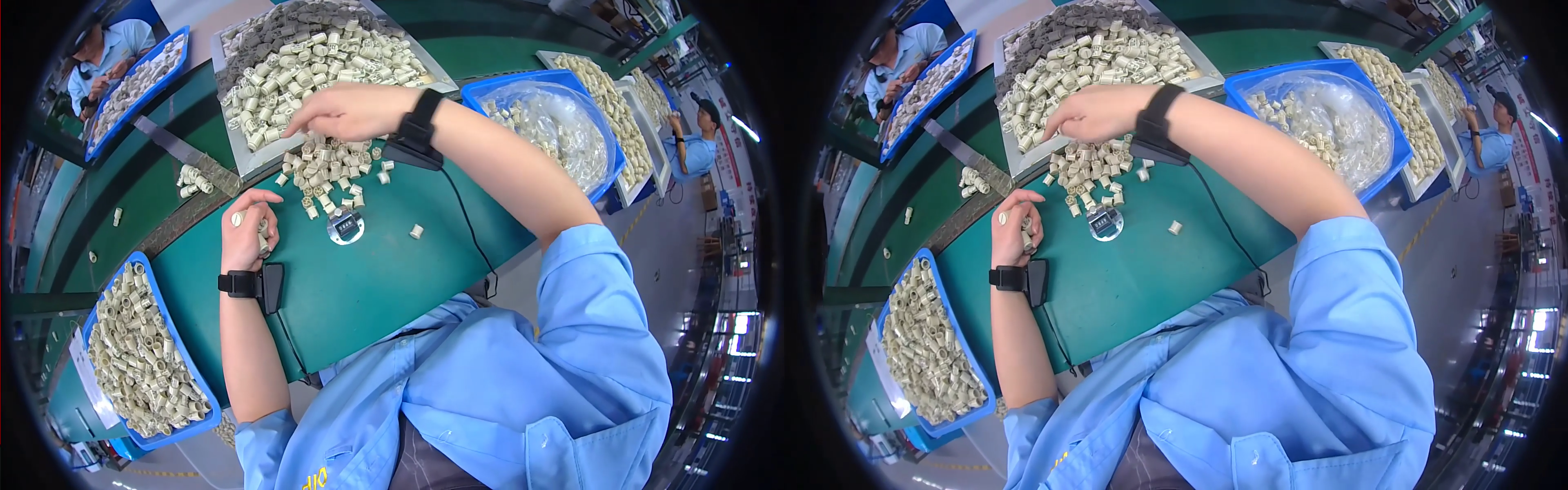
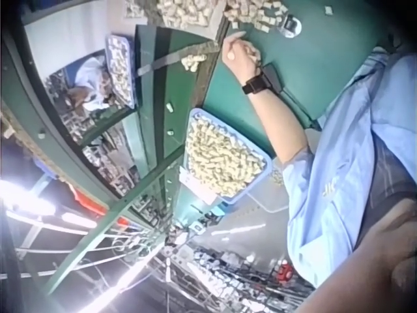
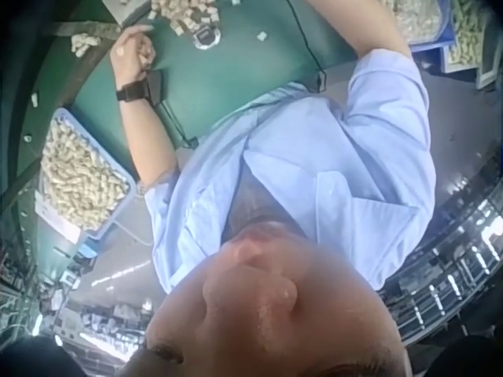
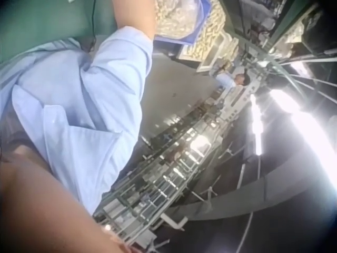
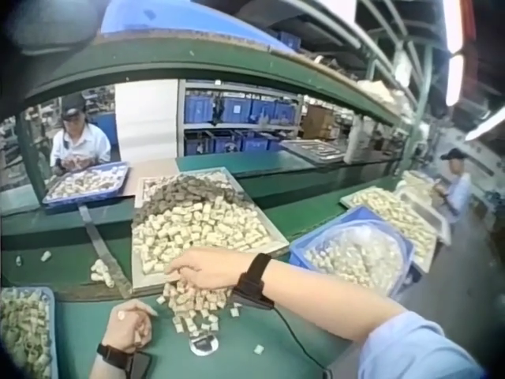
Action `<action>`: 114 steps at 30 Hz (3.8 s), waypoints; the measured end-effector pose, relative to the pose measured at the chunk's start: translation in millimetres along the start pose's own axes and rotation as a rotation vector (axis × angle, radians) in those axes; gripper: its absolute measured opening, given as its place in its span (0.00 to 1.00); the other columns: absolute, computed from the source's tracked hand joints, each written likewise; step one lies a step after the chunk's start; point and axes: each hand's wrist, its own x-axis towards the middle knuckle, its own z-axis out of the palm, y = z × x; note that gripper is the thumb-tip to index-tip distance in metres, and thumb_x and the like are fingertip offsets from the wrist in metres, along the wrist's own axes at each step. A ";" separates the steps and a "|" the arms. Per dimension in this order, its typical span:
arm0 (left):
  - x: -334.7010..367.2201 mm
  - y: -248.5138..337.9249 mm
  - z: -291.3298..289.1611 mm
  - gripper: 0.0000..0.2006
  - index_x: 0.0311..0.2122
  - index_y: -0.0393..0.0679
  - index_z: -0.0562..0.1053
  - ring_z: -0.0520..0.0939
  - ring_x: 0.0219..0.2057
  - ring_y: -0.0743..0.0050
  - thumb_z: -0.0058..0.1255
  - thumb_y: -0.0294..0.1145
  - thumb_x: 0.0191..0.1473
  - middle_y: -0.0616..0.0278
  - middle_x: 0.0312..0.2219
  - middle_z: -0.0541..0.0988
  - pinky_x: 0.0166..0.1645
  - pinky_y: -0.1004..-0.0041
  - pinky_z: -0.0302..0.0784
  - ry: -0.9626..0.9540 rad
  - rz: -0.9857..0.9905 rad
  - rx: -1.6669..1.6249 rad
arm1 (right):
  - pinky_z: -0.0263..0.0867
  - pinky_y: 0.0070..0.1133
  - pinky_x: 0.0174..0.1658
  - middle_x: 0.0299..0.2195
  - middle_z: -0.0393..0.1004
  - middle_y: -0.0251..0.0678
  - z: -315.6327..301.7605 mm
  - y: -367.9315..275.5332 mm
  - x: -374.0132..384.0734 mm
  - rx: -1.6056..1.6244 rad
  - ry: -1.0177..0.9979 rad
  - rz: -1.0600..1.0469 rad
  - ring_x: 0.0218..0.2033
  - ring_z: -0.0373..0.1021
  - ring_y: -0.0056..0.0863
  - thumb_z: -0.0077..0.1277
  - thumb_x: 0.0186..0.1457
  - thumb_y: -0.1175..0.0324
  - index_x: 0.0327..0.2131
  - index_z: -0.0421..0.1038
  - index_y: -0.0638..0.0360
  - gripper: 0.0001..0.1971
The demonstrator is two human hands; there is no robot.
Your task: The person picks up a plastic component and a plastic cap by hand, fits the cap onto the component, and presses them together. After assembling the parts, the person presses a tally counter and places the finished assembly into a blue bin.
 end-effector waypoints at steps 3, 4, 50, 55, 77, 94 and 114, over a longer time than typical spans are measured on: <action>2.9 0.2 1.6 0.09 0.37 0.35 0.71 0.61 0.09 0.81 0.37 0.26 0.58 0.65 0.12 0.66 0.13 0.79 0.56 -0.005 0.003 -0.009 | 0.67 0.32 0.42 0.37 0.71 0.43 -0.8 -41.1 -65.4 -0.243 0.054 0.080 0.41 0.70 0.42 0.46 0.55 0.68 0.41 0.69 0.60 0.11; -0.1 -0.2 -1.3 0.09 0.36 0.35 0.71 0.61 0.09 0.81 0.37 0.26 0.58 0.65 0.13 0.66 0.13 0.79 0.56 0.009 0.001 -0.011 | 0.68 0.32 0.41 0.38 0.69 0.42 16.0 -54.3 -91.7 -0.250 0.039 0.111 0.40 0.70 0.42 0.49 0.54 0.68 0.40 0.69 0.59 0.11; 0.1 3.1 -7.9 0.16 0.25 0.43 0.64 0.66 0.12 0.76 0.39 0.38 0.63 0.63 0.16 0.66 0.15 0.77 0.58 0.017 0.084 -0.322 | 0.69 0.16 0.36 0.39 0.72 0.34 75.3 34.3 -61.6 0.621 0.646 -0.001 0.31 0.69 0.17 0.50 0.56 0.79 0.40 0.74 0.65 0.08; 0.5 -2.6 -9.9 0.14 0.28 0.43 0.63 0.63 0.12 0.71 0.36 0.41 0.61 0.61 0.20 0.66 0.14 0.74 0.55 -0.132 0.072 -0.840 | 0.68 0.16 0.34 0.38 0.72 0.35 76.4 37.0 -68.6 0.829 0.679 0.003 0.30 0.69 0.18 0.50 0.57 0.80 0.40 0.73 0.68 0.08; -12.8 46.3 51.4 0.12 0.34 0.40 0.65 0.62 0.11 0.70 0.32 0.37 0.56 0.57 0.28 0.70 0.13 0.72 0.53 0.129 0.039 -0.682 | 0.65 0.16 0.35 0.43 0.70 0.39 37.6 86.1 -103.5 1.907 0.628 -0.415 0.38 0.66 0.22 0.45 0.61 0.72 0.50 0.66 0.65 0.14; -11.0 33.5 80.7 0.09 0.35 0.39 0.66 0.68 0.22 0.70 0.37 0.31 0.52 0.56 0.33 0.71 0.19 0.75 0.65 0.141 0.089 -1.382 | 0.61 0.14 0.34 0.42 0.69 0.42 71.7 80.8 -83.4 1.902 0.729 -0.446 0.35 0.63 0.22 0.42 0.61 0.74 0.49 0.65 0.69 0.14; -18.7 99.3 148.8 0.18 0.33 0.35 0.61 0.68 0.11 0.73 0.34 0.44 0.60 0.51 0.29 0.64 0.13 0.78 0.62 -0.258 0.557 -0.239 | 0.62 0.14 0.33 0.40 0.71 0.42 62.5 84.5 -87.7 1.802 0.740 -0.338 0.33 0.65 0.21 0.47 0.59 0.72 0.46 0.68 0.69 0.13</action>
